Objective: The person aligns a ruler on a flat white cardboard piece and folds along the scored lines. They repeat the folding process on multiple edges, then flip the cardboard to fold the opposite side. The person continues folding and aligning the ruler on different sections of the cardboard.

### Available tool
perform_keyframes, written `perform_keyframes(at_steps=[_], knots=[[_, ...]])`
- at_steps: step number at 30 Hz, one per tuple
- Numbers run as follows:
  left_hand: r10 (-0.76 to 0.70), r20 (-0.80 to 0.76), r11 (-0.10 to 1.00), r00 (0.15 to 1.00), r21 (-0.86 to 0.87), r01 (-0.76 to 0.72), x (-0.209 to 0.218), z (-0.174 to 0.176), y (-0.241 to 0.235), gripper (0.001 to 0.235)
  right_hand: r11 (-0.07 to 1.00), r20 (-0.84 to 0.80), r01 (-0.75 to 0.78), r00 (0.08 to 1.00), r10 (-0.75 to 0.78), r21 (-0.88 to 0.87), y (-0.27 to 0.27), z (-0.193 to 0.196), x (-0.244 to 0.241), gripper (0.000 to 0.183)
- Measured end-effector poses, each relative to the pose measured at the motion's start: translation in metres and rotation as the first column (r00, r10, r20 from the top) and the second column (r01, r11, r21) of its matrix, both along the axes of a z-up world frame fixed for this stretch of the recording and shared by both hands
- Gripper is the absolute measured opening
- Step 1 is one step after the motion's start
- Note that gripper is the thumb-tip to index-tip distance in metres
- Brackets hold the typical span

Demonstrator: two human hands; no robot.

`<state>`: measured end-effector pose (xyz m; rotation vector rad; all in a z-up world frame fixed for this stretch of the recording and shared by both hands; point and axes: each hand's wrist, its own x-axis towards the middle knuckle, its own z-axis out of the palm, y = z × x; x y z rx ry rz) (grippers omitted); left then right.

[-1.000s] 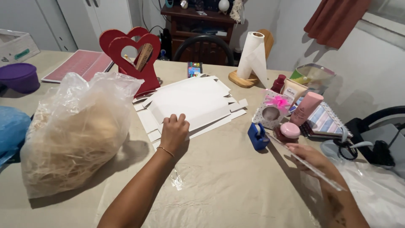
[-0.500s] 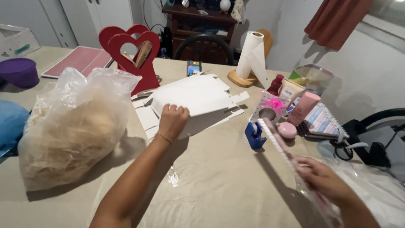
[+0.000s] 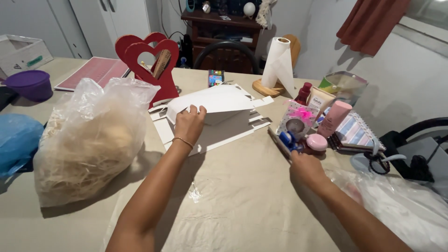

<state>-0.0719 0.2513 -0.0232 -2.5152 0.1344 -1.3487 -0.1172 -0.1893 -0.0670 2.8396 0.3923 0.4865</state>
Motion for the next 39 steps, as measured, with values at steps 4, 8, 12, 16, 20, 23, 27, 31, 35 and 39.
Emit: perform_keyframes(at_steps=[4,8,12,16,20,23,27,31,35,39], knots=[[0.004,-0.028,1.000,1.000,-0.003,-0.004,0.004,-0.006,-0.001,0.026,0.998,-0.061,0.028,0.998,-0.024,0.064,-0.013,0.015,0.013,0.026],[-0.095,-0.008,0.995,0.995,-0.030,0.095,0.004,-0.004,0.001,0.022,0.988,-0.147,0.100,0.986,-0.082,0.120,-0.007,0.039,0.002,0.027],[-0.071,0.094,0.996,0.993,-0.044,0.076,-0.032,0.021,0.010,0.024,0.937,-0.286,0.215,0.949,-0.134,0.274,-0.004,0.062,-0.012,0.030],[-0.083,0.096,0.995,0.992,-0.052,0.088,-0.129,0.052,0.018,0.021,0.913,-0.326,0.229,0.938,-0.114,0.339,0.001,0.075,-0.019,0.032],[-0.197,0.039,0.980,0.980,0.029,0.196,-0.185,0.017,0.035,0.025,0.848,-0.358,0.243,0.931,-0.068,0.472,-0.001,0.071,-0.011,0.033],[-0.285,-0.066,0.950,0.956,0.110,0.291,-0.210,-0.027,0.037,0.028,0.796,-0.390,0.271,0.920,-0.048,0.541,0.000,0.072,-0.012,0.035],[-0.175,-0.521,0.976,0.836,0.017,0.215,-0.244,-0.024,0.009,0.058,0.740,-0.470,0.414,0.870,-0.149,0.530,0.020,0.080,-0.013,0.025],[-0.171,-0.726,0.984,0.667,-0.087,0.157,-0.228,-0.022,-0.025,0.061,0.518,-0.525,0.453,0.851,-0.008,0.726,0.046,0.089,-0.028,0.026],[-0.164,-0.775,0.985,0.611,-0.091,0.149,-0.204,-0.052,-0.036,0.075,0.525,-0.461,0.410,0.887,-0.036,0.746,0.054,0.097,-0.035,0.022],[-0.199,-0.619,0.970,0.760,-0.013,0.243,-0.197,-0.072,-0.034,0.067,0.574,-0.334,0.294,0.942,-0.038,0.764,0.069,0.113,-0.035,0.043]])
